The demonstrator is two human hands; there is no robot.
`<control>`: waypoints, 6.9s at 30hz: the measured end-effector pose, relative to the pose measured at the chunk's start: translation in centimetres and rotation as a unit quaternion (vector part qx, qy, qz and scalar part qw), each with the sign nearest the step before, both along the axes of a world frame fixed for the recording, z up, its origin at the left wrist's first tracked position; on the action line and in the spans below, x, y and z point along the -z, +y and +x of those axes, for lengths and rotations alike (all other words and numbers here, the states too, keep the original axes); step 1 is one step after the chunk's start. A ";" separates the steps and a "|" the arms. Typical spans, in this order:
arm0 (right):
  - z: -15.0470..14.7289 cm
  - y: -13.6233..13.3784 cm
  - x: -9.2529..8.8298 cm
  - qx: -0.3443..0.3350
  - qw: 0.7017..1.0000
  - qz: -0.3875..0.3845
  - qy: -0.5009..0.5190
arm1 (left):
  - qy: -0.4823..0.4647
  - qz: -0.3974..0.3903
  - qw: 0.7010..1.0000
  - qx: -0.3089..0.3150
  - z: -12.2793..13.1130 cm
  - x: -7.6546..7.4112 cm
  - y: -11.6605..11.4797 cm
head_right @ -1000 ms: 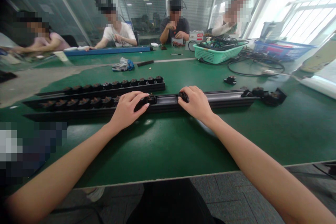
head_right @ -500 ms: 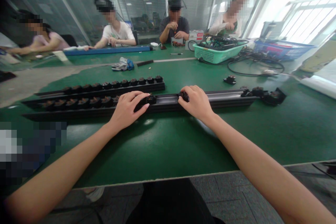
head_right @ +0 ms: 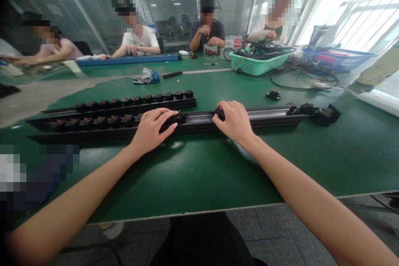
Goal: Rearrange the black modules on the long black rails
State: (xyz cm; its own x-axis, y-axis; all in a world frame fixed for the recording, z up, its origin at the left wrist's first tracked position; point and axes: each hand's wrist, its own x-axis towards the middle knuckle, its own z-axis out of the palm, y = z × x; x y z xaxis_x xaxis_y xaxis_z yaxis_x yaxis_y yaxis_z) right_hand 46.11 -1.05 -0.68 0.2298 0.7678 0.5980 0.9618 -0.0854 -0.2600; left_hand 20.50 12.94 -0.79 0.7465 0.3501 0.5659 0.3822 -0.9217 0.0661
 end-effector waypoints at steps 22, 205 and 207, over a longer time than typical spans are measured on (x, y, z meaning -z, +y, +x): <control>-0.1 0.0 0.1 0.063 0.998 -0.008 -0.015 | -0.002 0.000 1.000 0.000 0.0 0.0 -0.1; 6.6 -1.9 1.4 0.038 0.998 0.033 0.025 | 0.011 0.019 1.000 0.021 -0.1 -0.1 0.4; 6.6 -1.9 1.5 0.041 0.998 0.031 0.027 | 0.010 0.018 1.000 0.021 -0.1 -0.1 0.4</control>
State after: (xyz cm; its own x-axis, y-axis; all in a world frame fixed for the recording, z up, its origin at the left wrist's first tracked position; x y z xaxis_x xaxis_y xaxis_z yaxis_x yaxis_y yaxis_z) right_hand 52.70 -2.94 -2.18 0.3247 0.7068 0.6284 0.9363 -0.1462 -0.3194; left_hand 20.39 13.32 -0.71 0.7718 0.2981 0.5616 0.3438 -0.9387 0.0258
